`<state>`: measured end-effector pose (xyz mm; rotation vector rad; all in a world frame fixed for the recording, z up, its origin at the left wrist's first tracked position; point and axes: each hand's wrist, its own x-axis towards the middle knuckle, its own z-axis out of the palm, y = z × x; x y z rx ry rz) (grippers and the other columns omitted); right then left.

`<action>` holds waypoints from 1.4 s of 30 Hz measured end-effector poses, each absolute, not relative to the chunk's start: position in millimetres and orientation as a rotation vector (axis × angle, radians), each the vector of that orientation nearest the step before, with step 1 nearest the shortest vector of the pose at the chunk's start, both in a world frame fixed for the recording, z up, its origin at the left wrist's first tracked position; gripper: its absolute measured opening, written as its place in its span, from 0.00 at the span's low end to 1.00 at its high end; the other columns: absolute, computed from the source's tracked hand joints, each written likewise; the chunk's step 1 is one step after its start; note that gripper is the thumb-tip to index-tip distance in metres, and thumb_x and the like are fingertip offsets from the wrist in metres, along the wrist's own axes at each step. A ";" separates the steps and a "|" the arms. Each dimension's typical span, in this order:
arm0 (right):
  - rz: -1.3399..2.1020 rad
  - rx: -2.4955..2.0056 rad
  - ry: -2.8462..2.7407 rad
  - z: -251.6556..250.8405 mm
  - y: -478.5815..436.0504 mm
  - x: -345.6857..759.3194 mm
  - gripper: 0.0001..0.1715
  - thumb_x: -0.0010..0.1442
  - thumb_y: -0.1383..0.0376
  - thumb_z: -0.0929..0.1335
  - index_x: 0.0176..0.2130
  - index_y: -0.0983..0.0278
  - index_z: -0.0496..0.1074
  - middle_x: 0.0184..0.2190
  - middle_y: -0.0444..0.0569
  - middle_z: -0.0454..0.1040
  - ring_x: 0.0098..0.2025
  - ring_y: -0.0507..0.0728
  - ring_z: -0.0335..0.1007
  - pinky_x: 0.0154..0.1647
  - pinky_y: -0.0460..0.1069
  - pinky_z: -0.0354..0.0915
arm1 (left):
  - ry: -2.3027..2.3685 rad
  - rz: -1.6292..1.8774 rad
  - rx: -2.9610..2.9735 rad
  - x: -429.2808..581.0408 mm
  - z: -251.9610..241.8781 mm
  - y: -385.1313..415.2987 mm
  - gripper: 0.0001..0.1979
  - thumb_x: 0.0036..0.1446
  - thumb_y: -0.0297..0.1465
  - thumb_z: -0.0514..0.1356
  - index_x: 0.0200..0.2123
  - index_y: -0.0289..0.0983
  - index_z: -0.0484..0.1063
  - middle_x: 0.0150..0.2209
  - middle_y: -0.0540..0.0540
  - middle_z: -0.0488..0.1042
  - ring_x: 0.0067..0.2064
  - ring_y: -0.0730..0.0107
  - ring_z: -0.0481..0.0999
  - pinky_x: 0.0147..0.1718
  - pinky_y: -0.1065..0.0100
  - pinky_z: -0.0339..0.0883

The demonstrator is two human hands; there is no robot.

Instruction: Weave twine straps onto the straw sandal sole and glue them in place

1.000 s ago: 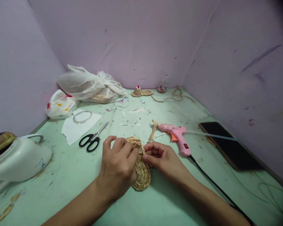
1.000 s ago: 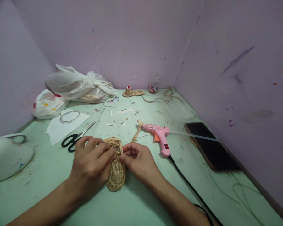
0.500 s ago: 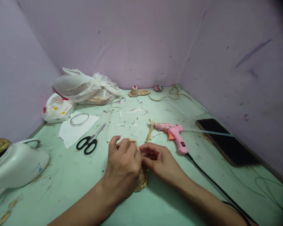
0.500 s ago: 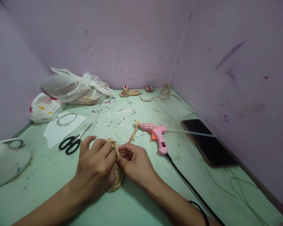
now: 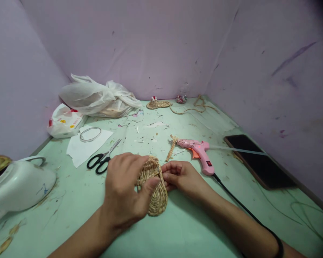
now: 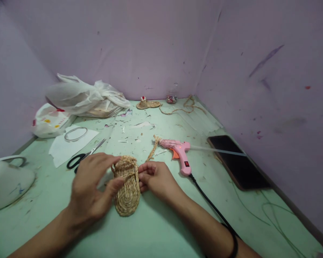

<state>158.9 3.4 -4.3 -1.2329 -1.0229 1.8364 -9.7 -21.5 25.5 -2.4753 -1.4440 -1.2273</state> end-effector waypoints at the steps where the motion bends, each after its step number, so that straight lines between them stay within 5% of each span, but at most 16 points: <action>1: 1.838 -1.237 -1.017 -4.6 3.6 158.9 0.04 0.44 0.74 0.67 0.25 0.67 0.69 0.16 0.40 0.70 0.18 0.47 0.68 0.23 0.44 0.67 | -1.568 -1.330 -2.407 -17.2 25.7 -19.0 0.13 0.53 0.33 0.54 0.41 0.33 0.70 0.38 0.39 0.73 0.41 0.57 0.69 0.41 0.54 0.63; 4: 1.830 -1.272 -1.001 -5.6 4.6 158.6 0.05 0.43 0.74 0.67 0.25 0.67 0.69 0.14 0.40 0.70 0.17 0.48 0.67 0.22 0.44 0.67 | -2.369 -1.364 -2.260 -36.5 24.5 -10.2 0.13 0.49 0.29 0.54 0.39 0.34 0.69 0.35 0.42 0.72 0.29 0.65 0.72 0.25 0.63 0.66; 8: 1.841 -1.294 -0.975 -6.2 5.9 158.1 0.05 0.42 0.74 0.68 0.25 0.67 0.70 0.14 0.42 0.71 0.17 0.48 0.67 0.21 0.44 0.67 | -3.051 -1.136 -2.531 -43.5 24.9 -11.0 0.24 0.39 0.24 0.54 0.45 0.34 0.62 0.37 0.46 0.68 0.16 0.80 0.62 0.13 0.72 0.56; 11: 1.835 -1.291 -0.972 -5.8 5.5 157.8 0.05 0.41 0.73 0.69 0.25 0.67 0.71 0.16 0.42 0.71 0.18 0.48 0.68 0.22 0.44 0.67 | -2.731 -1.113 -2.546 -37.0 31.7 -23.6 0.25 0.42 0.27 0.58 0.47 0.35 0.60 0.39 0.44 0.68 0.20 0.78 0.64 0.18 0.70 0.61; 14: 1.826 -1.287 -0.986 -5.2 4.5 157.4 0.04 0.42 0.72 0.69 0.25 0.67 0.70 0.16 0.42 0.71 0.18 0.48 0.67 0.21 0.44 0.66 | -2.045 -1.139 -2.488 -25.7 41.1 -34.8 0.15 0.47 0.30 0.59 0.41 0.36 0.65 0.39 0.42 0.69 0.33 0.66 0.69 0.31 0.62 0.65; 18: 1.826 -1.266 -0.977 -4.4 3.9 157.2 0.03 0.45 0.70 0.69 0.27 0.67 0.70 0.17 0.40 0.71 0.18 0.47 0.68 0.21 0.44 0.66 | -1.395 -0.875 -2.559 -4.9 41.7 -31.6 0.05 0.50 0.24 0.56 0.31 0.36 0.71 0.33 0.43 0.72 0.40 0.57 0.68 0.41 0.54 0.58; 23: 1.834 -1.250 -0.965 -5.5 4.5 157.2 0.04 0.45 0.71 0.68 0.27 0.66 0.68 0.17 0.40 0.70 0.18 0.48 0.68 0.22 0.44 0.67 | -1.514 -0.525 -2.521 14.3 26.3 -18.1 0.08 0.49 0.24 0.54 0.23 0.35 0.72 0.25 0.44 0.72 0.33 0.59 0.68 0.40 0.52 0.55; 42: 1.805 -1.311 -1.004 -6.1 5.6 155.0 0.08 0.46 0.79 0.64 0.25 0.68 0.68 0.14 0.38 0.67 0.16 0.46 0.64 0.20 0.43 0.64 | -1.846 -0.482 -2.549 19.4 22.4 -17.1 0.10 0.51 0.26 0.53 0.26 0.38 0.74 0.29 0.46 0.77 0.36 0.58 0.72 0.41 0.53 0.53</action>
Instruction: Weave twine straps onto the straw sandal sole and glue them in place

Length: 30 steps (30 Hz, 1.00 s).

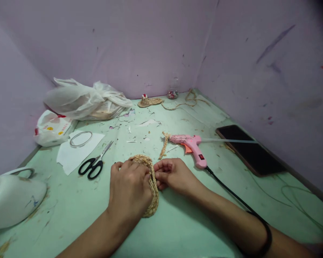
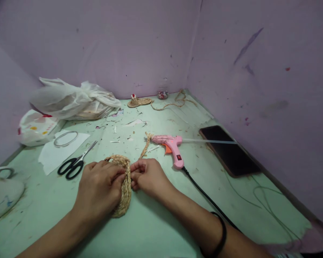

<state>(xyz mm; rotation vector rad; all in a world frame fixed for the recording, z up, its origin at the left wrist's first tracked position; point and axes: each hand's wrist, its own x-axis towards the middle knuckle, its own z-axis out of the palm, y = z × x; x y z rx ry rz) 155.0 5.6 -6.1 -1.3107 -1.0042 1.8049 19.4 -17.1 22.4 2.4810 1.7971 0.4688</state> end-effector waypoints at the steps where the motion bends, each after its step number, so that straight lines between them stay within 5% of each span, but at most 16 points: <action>1: 1.803 -1.321 -1.011 -5.9 5.7 155.0 0.08 0.47 0.78 0.64 0.25 0.68 0.68 0.14 0.39 0.67 0.16 0.46 0.64 0.21 0.43 0.65 | 1.796 0.476 2.483 20.0 22.3 -16.4 0.10 0.51 0.26 0.53 0.25 0.38 0.74 0.28 0.46 0.77 0.36 0.58 0.72 0.41 0.53 0.53; 9: 1.714 -1.327 -1.167 -13.8 5.3 154.1 0.08 0.49 0.76 0.64 0.22 0.66 0.66 0.13 0.38 0.64 0.16 0.47 0.64 0.16 0.41 0.62 | 1.728 0.536 2.496 23.1 22.6 -16.3 0.09 0.50 0.25 0.54 0.24 0.37 0.74 0.27 0.46 0.77 0.34 0.59 0.73 0.42 0.52 0.55; 15: 1.680 -1.342 -1.153 -18.1 5.6 152.7 0.08 0.49 0.75 0.64 0.22 0.65 0.64 0.14 0.38 0.63 0.15 0.47 0.64 0.14 0.41 0.60 | 1.775 1.094 2.213 -10.1 33.2 -17.5 0.10 0.50 0.30 0.57 0.37 0.36 0.71 0.39 0.42 0.74 0.41 0.60 0.72 0.43 0.57 0.62; 18: 1.696 -1.344 -1.113 -14.7 6.1 152.5 0.08 0.49 0.75 0.65 0.22 0.65 0.64 0.15 0.38 0.64 0.15 0.47 0.64 0.15 0.42 0.62 | 1.892 0.891 1.564 -32.4 33.8 -9.9 0.15 0.45 0.29 0.57 0.39 0.35 0.68 0.35 0.43 0.73 0.27 0.68 0.71 0.25 0.65 0.67; 21: 1.723 -1.318 -1.074 -9.5 6.0 152.0 0.07 0.47 0.75 0.66 0.22 0.65 0.64 0.15 0.38 0.65 0.16 0.46 0.63 0.17 0.42 0.62 | 1.650 0.701 1.105 -42.3 30.3 -4.7 0.21 0.40 0.26 0.56 0.42 0.30 0.63 0.29 0.44 0.73 0.17 0.75 0.66 0.11 0.74 0.56; 26: 1.776 -1.262 -1.008 -5.0 3.6 152.9 0.07 0.45 0.72 0.69 0.23 0.66 0.64 0.16 0.38 0.65 0.18 0.46 0.63 0.23 0.45 0.64 | 1.436 0.693 0.880 -38.2 29.5 -7.8 0.27 0.34 0.20 0.55 0.43 0.29 0.62 0.27 0.46 0.74 0.13 0.83 0.60 0.07 0.79 0.47; 30: 1.834 -1.177 -0.914 -5.5 0.8 154.6 0.10 0.41 0.69 0.72 0.23 0.67 0.66 0.16 0.40 0.66 0.19 0.46 0.61 0.23 0.43 0.60 | 1.329 0.665 0.785 -35.3 31.7 -11.2 0.21 0.33 0.19 0.56 0.37 0.30 0.67 0.23 0.51 0.69 0.14 0.84 0.60 0.07 0.81 0.46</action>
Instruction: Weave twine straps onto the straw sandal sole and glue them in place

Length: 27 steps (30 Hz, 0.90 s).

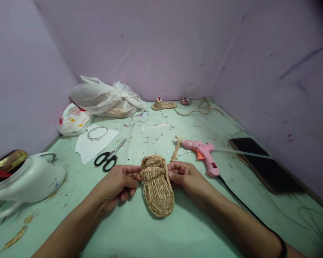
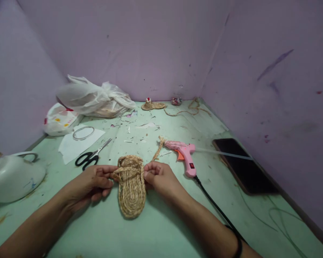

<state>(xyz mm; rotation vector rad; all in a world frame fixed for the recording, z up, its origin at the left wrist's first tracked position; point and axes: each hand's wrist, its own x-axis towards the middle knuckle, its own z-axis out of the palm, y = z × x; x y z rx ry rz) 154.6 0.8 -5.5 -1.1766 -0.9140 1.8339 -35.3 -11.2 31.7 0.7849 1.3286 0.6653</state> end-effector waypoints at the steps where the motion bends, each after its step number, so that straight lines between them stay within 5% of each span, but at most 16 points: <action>1: 1.847 -1.158 -0.898 -5.7 0.1 154.9 0.11 0.39 0.69 0.73 0.23 0.67 0.66 0.16 0.40 0.66 0.18 0.45 0.60 0.23 0.43 0.58 | 1.306 0.655 0.785 -35.4 31.3 -11.6 0.19 0.34 0.19 0.57 0.36 0.30 0.67 0.21 0.53 0.66 0.14 0.84 0.59 0.07 0.81 0.46; 9: 1.902 -1.057 -0.858 -3.0 -3.2 154.0 0.18 0.37 0.62 0.76 0.25 0.67 0.67 0.18 0.41 0.67 0.21 0.47 0.61 0.25 0.44 0.56 | 1.117 0.755 0.929 -38.0 22.6 -15.1 0.20 0.35 0.22 0.63 0.37 0.33 0.65 0.29 0.49 0.70 0.20 0.82 0.63 0.11 0.81 0.53; 15: 1.850 -1.030 -0.938 -1.0 -5.5 154.9 0.16 0.39 0.62 0.76 0.25 0.67 0.68 0.18 0.41 0.66 0.19 0.46 0.58 0.22 0.44 0.52 | 1.216 0.742 1.034 -29.2 21.1 -20.7 0.23 0.42 0.28 0.64 0.43 0.33 0.63 0.23 0.53 0.68 0.13 0.85 0.57 0.10 0.79 0.50; 27: 1.876 -1.021 -0.874 -0.3 -5.8 155.2 0.16 0.38 0.63 0.76 0.26 0.67 0.69 0.19 0.42 0.69 0.21 0.47 0.63 0.24 0.44 0.58 | 1.229 0.797 1.042 -26.5 20.2 -20.9 0.21 0.42 0.30 0.64 0.41 0.34 0.62 0.20 0.55 0.67 0.13 0.84 0.58 0.10 0.79 0.50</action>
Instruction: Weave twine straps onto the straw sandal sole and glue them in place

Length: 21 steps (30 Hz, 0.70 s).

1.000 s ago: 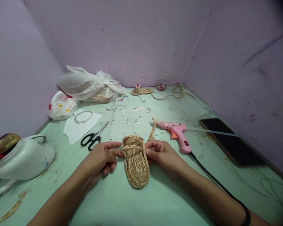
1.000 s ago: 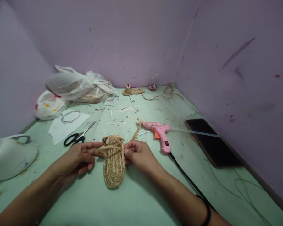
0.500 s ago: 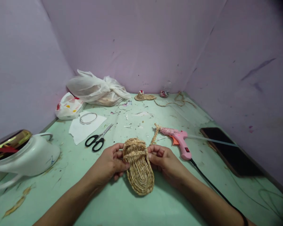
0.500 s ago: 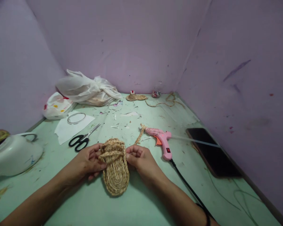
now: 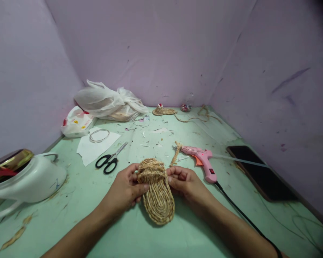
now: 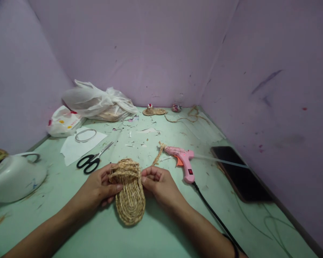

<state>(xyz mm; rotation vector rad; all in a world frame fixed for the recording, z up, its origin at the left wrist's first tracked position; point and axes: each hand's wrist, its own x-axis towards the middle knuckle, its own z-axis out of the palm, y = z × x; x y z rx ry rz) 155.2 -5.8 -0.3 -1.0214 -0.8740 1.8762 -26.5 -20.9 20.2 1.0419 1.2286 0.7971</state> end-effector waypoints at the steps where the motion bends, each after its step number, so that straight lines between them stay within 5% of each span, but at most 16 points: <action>1: 1.861 -1.038 -0.861 0.2 -5.6 155.3 0.16 0.38 0.64 0.76 0.27 0.67 0.70 0.20 0.43 0.70 0.22 0.48 0.65 0.25 0.45 0.60 | 1.245 0.809 1.045 -26.6 20.8 -20.7 0.21 0.42 0.30 0.64 0.40 0.34 0.62 0.20 0.55 0.67 0.13 0.84 0.58 0.10 0.79 0.50; 6: 1.768 -1.085 -0.871 4.5 -7.3 152.9 0.19 0.43 0.59 0.73 0.35 0.67 0.73 0.31 0.51 0.74 0.31 0.55 0.71 0.31 0.50 0.66 | 1.316 0.861 1.018 -21.0 23.6 -19.4 0.21 0.42 0.28 0.63 0.41 0.33 0.61 0.20 0.56 0.67 0.12 0.84 0.57 0.10 0.79 0.49; 14: 1.818 -1.059 -0.937 -0.7 -6.9 151.3 0.19 0.42 0.62 0.75 0.36 0.69 0.75 0.27 0.51 0.77 0.29 0.56 0.73 0.38 0.52 0.65 | 0.991 0.864 0.950 -24.6 24.4 -16.6 0.26 0.41 0.29 0.65 0.45 0.31 0.65 0.25 0.50 0.70 0.21 0.79 0.66 0.15 0.78 0.59; 17: 1.850 -1.036 -0.838 -0.6 -5.2 156.1 0.19 0.43 0.63 0.75 0.36 0.69 0.75 0.28 0.52 0.78 0.29 0.56 0.73 0.36 0.51 0.66 | 0.885 0.883 0.881 -28.4 24.2 -16.0 0.22 0.42 0.27 0.65 0.43 0.30 0.68 0.30 0.46 0.72 0.25 0.77 0.69 0.19 0.77 0.62; 21: 1.877 -1.019 -0.789 0.1 -4.7 157.9 0.18 0.43 0.63 0.75 0.35 0.69 0.74 0.27 0.52 0.78 0.29 0.56 0.73 0.33 0.50 0.66 | 1.054 0.857 0.872 -24.4 21.0 -17.2 0.11 0.41 0.26 0.63 0.33 0.28 0.72 0.19 0.50 0.70 0.17 0.80 0.65 0.14 0.78 0.59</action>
